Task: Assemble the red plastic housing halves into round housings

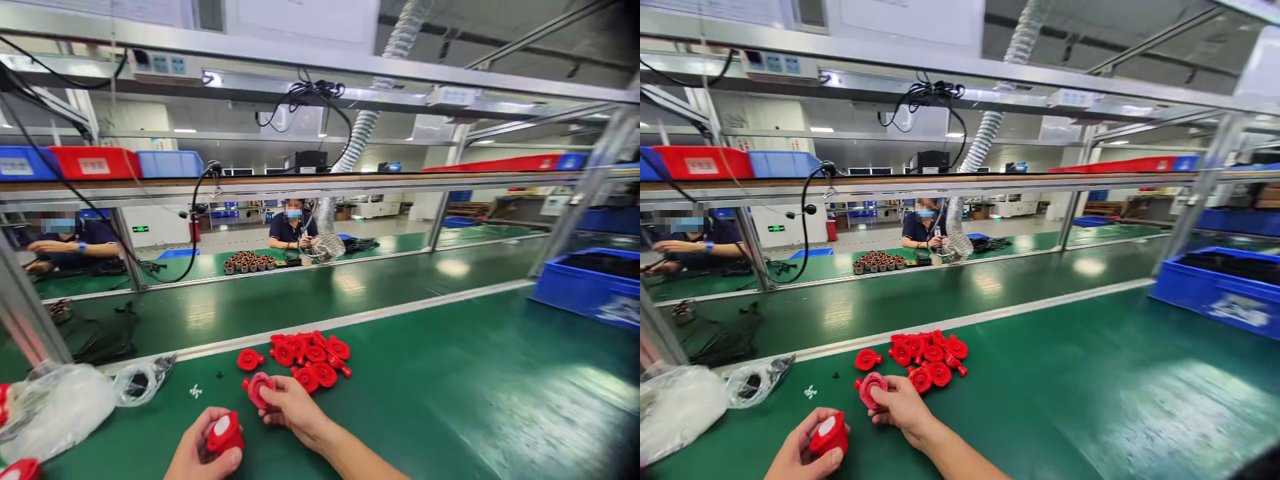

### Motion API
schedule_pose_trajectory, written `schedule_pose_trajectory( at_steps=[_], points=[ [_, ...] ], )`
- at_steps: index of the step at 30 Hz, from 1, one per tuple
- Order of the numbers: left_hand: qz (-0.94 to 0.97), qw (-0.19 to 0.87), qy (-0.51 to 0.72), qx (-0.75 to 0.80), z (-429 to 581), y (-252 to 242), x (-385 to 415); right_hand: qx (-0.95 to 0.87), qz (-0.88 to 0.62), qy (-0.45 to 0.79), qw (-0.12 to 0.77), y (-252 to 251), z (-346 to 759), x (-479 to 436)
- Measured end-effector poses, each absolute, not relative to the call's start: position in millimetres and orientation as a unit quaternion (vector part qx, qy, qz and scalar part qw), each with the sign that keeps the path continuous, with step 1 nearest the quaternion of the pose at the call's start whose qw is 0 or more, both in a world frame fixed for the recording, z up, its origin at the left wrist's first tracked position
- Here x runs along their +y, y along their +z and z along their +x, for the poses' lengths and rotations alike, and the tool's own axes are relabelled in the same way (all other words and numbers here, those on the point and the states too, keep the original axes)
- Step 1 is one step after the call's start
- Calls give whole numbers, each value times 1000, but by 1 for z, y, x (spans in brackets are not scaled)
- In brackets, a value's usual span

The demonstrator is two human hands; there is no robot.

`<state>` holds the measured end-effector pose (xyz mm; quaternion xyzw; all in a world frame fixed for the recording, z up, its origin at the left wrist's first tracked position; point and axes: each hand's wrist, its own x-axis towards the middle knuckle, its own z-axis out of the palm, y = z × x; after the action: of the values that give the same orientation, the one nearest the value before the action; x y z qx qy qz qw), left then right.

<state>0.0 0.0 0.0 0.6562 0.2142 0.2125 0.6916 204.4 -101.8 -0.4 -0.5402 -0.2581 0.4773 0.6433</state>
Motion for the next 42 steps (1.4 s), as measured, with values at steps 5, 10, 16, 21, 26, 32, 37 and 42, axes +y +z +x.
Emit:
schedule_pose_trajectory(
  at_steps=[5,10,16,21,26,32,37,42],
  points=[
    [637,726,194,171,0,-1,-3,-203,-485,536,660,0,196,-104],
    [644,719,193,174,-5,4,-8,-235,-473,497,688,-4,197,-106],
    [657,711,178,176,-8,10,-11,-358,-521,419,651,2,195,-108],
    [704,662,222,131,-9,7,-8,-371,-516,469,613,2,193,-110],
    [752,619,210,85,-9,1,-8,-365,-520,472,611,-3,193,-111],
    [703,678,186,110,-6,-13,-7,-325,-474,478,664,-4,187,-111],
    [674,709,180,101,-4,-26,-4,-382,-483,452,645,-5,184,-112],
    [670,711,191,93,-2,-34,-1,-491,-574,383,532,3,184,-119]
  ],
)
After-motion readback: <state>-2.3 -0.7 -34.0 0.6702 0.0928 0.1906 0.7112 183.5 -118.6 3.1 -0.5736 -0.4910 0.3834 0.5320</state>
